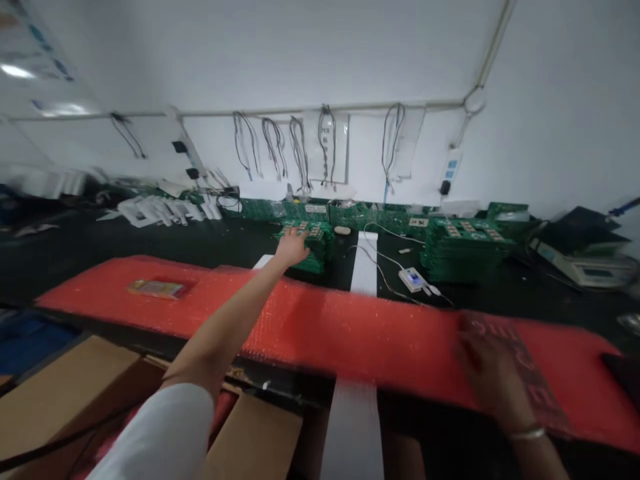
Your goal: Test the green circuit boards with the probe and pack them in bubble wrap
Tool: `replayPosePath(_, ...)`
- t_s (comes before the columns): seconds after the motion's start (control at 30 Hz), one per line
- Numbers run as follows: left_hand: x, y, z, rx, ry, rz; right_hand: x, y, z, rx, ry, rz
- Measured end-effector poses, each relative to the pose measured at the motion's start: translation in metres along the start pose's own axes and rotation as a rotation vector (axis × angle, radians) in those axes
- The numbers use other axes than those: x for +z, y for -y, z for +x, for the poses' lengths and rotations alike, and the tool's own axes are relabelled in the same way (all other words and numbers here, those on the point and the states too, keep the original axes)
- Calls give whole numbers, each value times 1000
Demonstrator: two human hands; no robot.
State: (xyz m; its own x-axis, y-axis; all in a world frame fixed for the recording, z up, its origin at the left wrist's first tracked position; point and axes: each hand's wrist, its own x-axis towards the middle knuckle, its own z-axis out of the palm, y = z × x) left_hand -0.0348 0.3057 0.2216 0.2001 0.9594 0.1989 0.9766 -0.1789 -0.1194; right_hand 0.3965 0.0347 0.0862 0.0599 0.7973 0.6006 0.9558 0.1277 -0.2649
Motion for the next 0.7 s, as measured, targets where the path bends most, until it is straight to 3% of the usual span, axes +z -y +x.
replayPosePath(0.1,3,10,37,-15,67,22,43,29,-13,-70,20,103)
replayPosePath(0.23,17,24,67,4,152,41,79,29,-26,9,10,117)
replayPosePath(0.5,34,35,89,93,208,70,86,26,-33,26,3,69)
replayPosePath(0.7,27,43,91,207,184,106,85,27,-34,8,-6,64)
